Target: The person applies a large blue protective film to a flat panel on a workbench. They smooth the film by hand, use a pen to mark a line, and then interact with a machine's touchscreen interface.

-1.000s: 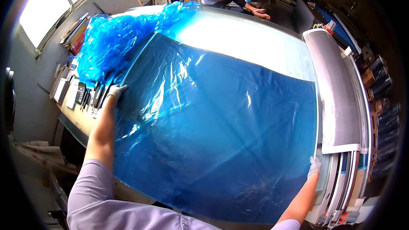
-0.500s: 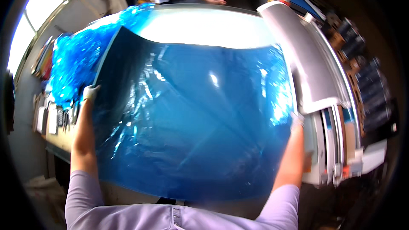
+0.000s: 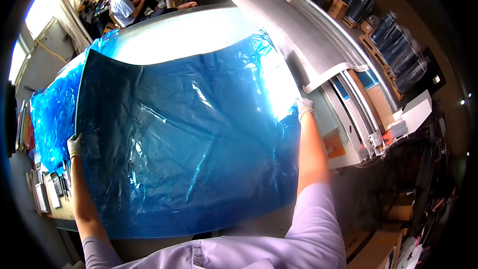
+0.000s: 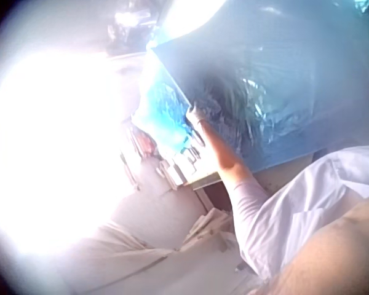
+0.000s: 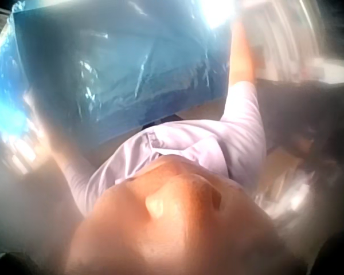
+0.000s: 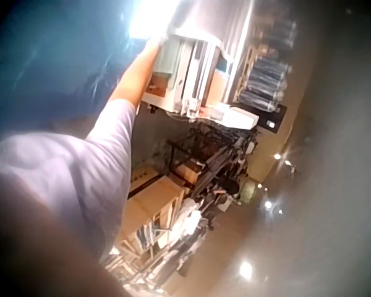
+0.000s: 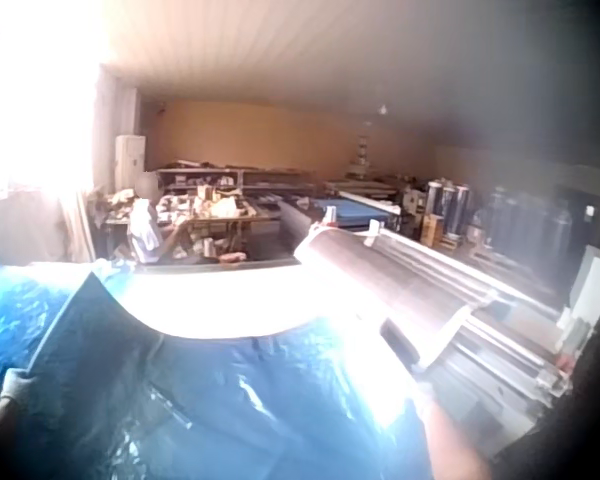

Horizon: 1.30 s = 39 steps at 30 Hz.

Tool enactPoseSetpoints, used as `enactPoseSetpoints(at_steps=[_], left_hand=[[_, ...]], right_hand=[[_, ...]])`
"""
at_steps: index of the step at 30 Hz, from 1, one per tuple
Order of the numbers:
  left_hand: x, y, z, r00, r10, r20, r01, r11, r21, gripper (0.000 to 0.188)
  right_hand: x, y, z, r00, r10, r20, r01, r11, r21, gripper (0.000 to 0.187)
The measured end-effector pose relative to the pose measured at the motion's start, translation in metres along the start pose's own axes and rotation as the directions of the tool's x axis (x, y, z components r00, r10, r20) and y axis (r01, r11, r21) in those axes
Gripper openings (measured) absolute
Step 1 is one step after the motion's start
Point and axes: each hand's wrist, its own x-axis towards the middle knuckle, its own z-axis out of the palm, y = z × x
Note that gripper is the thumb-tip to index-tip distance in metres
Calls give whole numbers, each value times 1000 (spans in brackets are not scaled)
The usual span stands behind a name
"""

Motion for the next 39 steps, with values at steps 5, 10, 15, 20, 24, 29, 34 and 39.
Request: enactPoseSetpoints(at_steps=[5,10,15,20,24,29,34,39], left_hand=[[-15,-6,11,995,-89,54,91,995,-36,29],[-62,-45,-14,988,-118,95,82,945,316,37],[-147,-104,-46,850,-457,262,453,888,81,34],[-166,-151,-44,951,-306,-52,310,938,155,27],[-153,-98,-27,943,-284,-175,318,924,214,41],[-109,-57,-26,981,-160,-107,192,856,480,32],[-63,-8,-4,975,-162,-151,221,770,598,32],[-85,36,37,958,190,-216,-23,799,601,23]], right_hand=[[27,42,-23,998,-2,55,11,987,-163,29],[8,79,-86,943,151,298,-104,981,-165,45],[-34,121,-167,948,204,244,-77,891,-447,39],[-73,154,-199,897,154,415,-96,983,-157,22],[-97,172,-203,946,144,290,-67,963,-260,13],[-114,193,-203,956,186,227,-108,942,-317,8],[-158,191,-180,969,232,90,-201,942,-269,8],[-195,178,-156,982,186,34,-150,872,-466,10]])
